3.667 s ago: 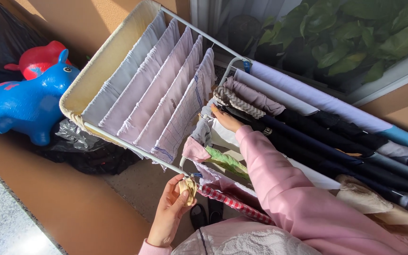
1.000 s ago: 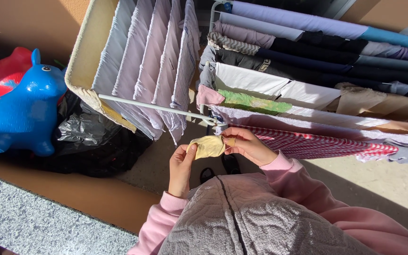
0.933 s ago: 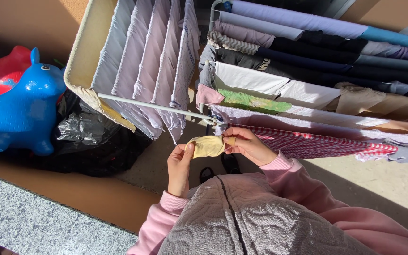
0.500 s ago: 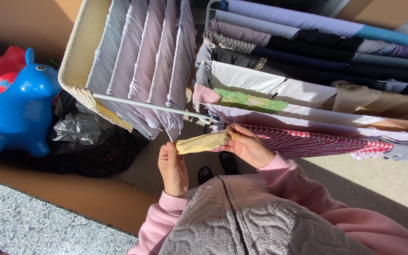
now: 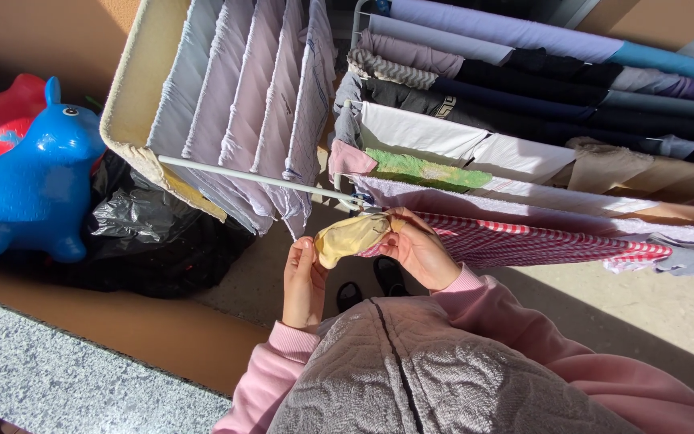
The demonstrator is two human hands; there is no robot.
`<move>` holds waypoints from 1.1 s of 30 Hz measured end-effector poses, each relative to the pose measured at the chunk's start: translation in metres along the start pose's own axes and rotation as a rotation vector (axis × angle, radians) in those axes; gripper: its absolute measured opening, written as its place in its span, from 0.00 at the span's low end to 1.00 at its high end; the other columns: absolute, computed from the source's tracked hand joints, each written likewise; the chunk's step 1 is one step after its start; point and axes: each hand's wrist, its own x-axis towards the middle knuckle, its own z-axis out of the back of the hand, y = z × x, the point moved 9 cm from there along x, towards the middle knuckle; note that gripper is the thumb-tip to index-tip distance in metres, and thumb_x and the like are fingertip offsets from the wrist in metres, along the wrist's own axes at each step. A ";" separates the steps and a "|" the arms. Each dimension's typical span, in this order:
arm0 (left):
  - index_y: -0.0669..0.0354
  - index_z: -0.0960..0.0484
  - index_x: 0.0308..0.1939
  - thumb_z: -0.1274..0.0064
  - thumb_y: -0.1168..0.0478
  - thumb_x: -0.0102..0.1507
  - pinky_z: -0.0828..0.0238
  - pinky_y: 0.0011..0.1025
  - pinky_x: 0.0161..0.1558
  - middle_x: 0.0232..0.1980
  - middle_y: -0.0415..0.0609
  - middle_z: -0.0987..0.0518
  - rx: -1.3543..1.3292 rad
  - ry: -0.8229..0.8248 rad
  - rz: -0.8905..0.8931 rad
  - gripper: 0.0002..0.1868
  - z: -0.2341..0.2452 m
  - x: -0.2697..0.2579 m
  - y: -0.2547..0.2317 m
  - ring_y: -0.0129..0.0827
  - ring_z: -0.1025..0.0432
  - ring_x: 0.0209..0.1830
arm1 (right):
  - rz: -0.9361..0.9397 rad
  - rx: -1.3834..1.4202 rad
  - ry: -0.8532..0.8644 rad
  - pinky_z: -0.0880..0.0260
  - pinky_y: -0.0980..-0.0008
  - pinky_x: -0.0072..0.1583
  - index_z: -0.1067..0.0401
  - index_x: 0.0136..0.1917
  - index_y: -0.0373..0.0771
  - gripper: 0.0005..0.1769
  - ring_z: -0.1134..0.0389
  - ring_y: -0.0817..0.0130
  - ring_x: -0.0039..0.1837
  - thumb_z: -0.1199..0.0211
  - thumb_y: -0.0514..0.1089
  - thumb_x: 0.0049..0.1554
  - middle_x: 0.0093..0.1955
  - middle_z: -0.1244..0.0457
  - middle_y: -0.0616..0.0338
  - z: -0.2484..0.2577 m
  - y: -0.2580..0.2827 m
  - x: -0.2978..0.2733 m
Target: The person takes wet clothes from a white laundry basket and hangs them on a metal drying rack on a balcony. They handle several items including a white shirt, a pink shirt, gray underwear, and a gray t-shirt, spreading each out before placing it on the rack.
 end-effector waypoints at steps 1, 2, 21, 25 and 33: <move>0.54 0.32 0.52 0.51 0.48 0.71 0.21 0.24 0.45 0.42 0.43 0.17 -0.036 0.034 0.040 0.16 0.000 0.001 0.003 0.26 0.19 0.38 | 0.024 -0.035 -0.040 0.20 0.70 0.48 0.35 0.62 0.43 0.10 0.25 0.68 0.45 0.47 0.42 0.67 0.50 0.32 0.56 0.002 0.006 -0.001; 0.54 0.32 0.52 0.51 0.48 0.71 0.21 0.24 0.45 0.42 0.43 0.17 -0.035 0.033 0.039 0.16 -0.003 -0.002 0.001 0.26 0.19 0.38 | 0.024 -0.034 -0.039 0.20 0.70 0.48 0.35 0.62 0.43 0.10 0.25 0.68 0.45 0.47 0.42 0.67 0.50 0.32 0.56 0.000 0.008 -0.002; 0.62 0.23 0.44 0.48 0.61 0.71 0.27 0.29 0.39 0.34 0.49 0.22 0.493 0.244 -0.382 0.07 -0.056 -0.021 -0.045 0.28 0.29 0.36 | 0.282 -0.700 0.022 0.21 0.67 0.50 0.29 0.61 0.36 0.18 0.27 0.66 0.49 0.33 0.42 0.59 0.47 0.33 0.51 -0.061 0.057 -0.030; 0.61 0.26 0.45 0.51 0.61 0.72 0.27 0.29 0.34 0.35 0.51 0.22 0.512 0.247 -0.413 0.06 -0.063 -0.027 -0.048 0.29 0.29 0.32 | 0.614 -1.022 0.121 0.27 0.62 0.58 0.23 0.52 0.35 0.13 0.30 0.57 0.60 0.27 0.40 0.55 0.54 0.32 0.50 -0.091 0.074 -0.043; 0.58 0.28 0.46 0.56 0.60 0.74 0.30 0.28 0.30 0.29 0.47 0.26 0.645 0.151 -0.450 0.06 -0.053 -0.036 -0.054 0.28 0.32 0.27 | 0.186 -0.639 0.160 0.27 0.65 0.57 0.29 0.56 0.35 0.09 0.32 0.71 0.52 0.40 0.40 0.63 0.47 0.34 0.56 -0.063 0.027 -0.028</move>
